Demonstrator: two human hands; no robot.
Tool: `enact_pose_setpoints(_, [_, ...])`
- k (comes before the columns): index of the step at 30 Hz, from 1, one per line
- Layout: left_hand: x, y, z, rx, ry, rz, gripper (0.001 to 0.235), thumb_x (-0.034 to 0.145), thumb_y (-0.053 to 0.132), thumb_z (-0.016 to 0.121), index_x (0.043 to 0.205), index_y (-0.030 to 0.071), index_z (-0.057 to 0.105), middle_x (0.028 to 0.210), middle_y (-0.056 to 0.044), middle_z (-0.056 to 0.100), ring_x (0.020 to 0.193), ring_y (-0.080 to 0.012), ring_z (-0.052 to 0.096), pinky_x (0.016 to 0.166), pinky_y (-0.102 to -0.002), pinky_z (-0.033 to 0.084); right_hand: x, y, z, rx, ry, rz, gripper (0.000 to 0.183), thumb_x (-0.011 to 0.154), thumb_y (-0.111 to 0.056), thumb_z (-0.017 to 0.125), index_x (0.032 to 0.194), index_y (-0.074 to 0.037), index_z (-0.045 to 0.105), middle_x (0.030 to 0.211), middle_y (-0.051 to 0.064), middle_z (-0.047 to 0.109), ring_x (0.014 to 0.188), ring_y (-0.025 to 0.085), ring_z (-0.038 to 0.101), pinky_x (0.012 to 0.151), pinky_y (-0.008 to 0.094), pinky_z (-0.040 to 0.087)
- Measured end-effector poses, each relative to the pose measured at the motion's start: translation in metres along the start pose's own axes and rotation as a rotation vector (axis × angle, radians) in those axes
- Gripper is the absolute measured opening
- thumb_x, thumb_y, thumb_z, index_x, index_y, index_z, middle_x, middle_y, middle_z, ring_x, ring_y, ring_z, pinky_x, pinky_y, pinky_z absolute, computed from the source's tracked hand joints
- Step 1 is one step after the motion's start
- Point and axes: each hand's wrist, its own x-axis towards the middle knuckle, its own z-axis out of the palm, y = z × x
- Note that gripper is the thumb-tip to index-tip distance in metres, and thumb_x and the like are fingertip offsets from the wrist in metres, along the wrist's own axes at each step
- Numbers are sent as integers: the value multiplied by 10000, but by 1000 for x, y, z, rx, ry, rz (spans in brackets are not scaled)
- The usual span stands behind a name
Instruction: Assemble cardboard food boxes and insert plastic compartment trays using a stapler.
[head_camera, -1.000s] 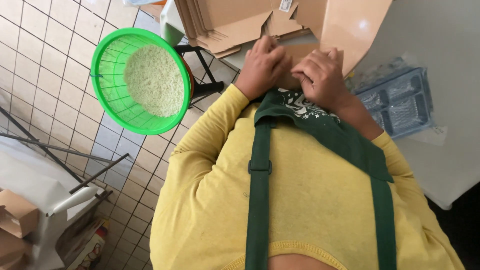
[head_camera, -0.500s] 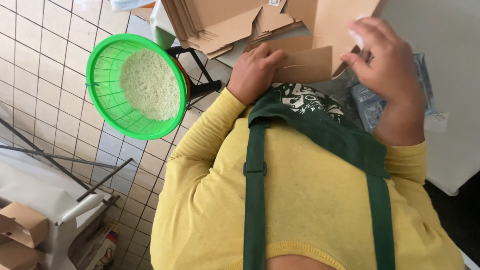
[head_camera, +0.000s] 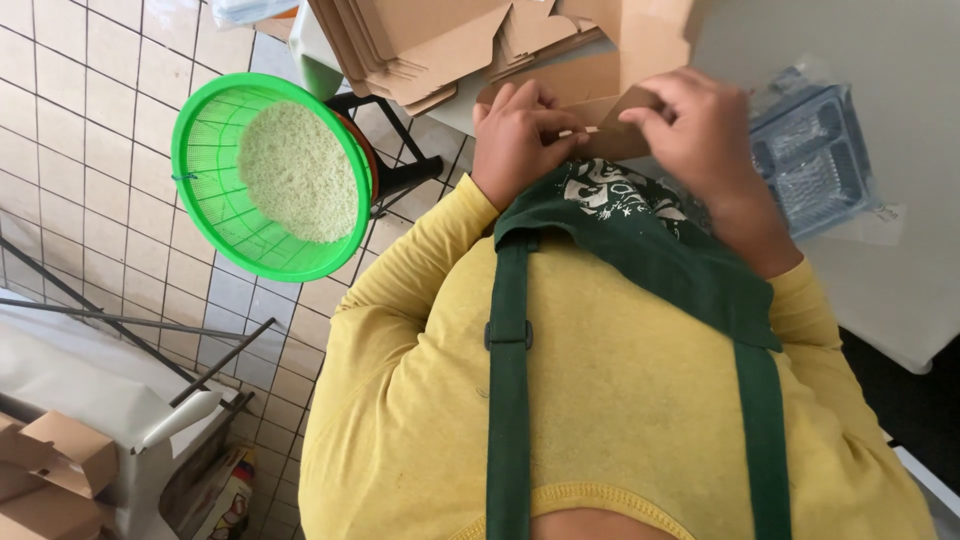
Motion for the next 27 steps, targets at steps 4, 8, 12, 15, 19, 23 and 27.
enact_pose_setpoints(4, [-1, 3, -1, 18, -33, 53, 122, 743, 383, 860, 842, 322, 823, 911, 88, 592, 931, -177, 555, 789, -415, 321, 10, 3, 1, -84, -117, -144, 178, 976, -135, 823, 1083, -15, 747, 1001, 139, 712, 865, 325, 690, 781, 400, 547])
enact_pose_setpoints(8, [1, 9, -7, -22, -60, 36, 103, 744, 358, 854, 832, 317, 820, 873, 61, 556, 899, -176, 550, 748, -412, 286, 15, 10, 4, -65, -221, -186, 147, 976, -82, 762, 1111, -27, 748, 1110, 131, 668, 965, 321, 687, 843, 411, 560])
enact_pose_setpoints(12, [1, 7, -10, -25, -70, 38, 89, 763, 335, 835, 848, 314, 821, 869, 50, 559, 901, -182, 567, 748, -414, 291, 34, -15, -9, 62, -338, -196, 287, 915, 45, 645, 1188, -22, 704, 1270, 169, 595, 947, 308, 685, 808, 395, 568])
enact_pose_setpoints(15, [-3, -7, -6, 39, 12, -27, 158, 816, 401, 834, 928, 309, 772, 894, 52, 586, 933, -170, 618, 764, -419, 325, 23, 7, -20, 296, -167, -85, 334, 978, 92, 547, 1255, -51, 665, 1344, 170, 568, 943, 275, 686, 817, 358, 592])
enact_pose_setpoints(19, [2, 5, -26, -33, -14, -117, 418, 891, 355, 784, 1289, 288, 676, 1000, 57, 641, 896, -171, 640, 729, -422, 348, 6, 94, -7, 178, 56, 98, 273, 1022, 13, 651, 1272, -91, 679, 1322, 135, 612, 1028, 282, 693, 852, 357, 597])
enact_pose_setpoints(23, [5, 6, -15, 44, -57, -51, 528, 904, 356, 779, 1403, 367, 610, 893, 36, 594, 855, -173, 637, 695, -414, 360, -24, 187, 62, -522, -181, 37, 287, 910, -151, 799, 1170, -100, 690, 1154, 149, 661, 1066, 374, 670, 855, 461, 560])
enact_pose_setpoints(27, [4, 5, -15, 137, -63, -42, 489, 875, 370, 793, 1342, 397, 650, 827, 20, 559, 824, -175, 642, 647, -426, 363, -36, 221, 78, -291, -124, 126, 319, 939, -221, 801, 1162, -45, 656, 1172, 194, 681, 1078, 410, 642, 919, 508, 537])
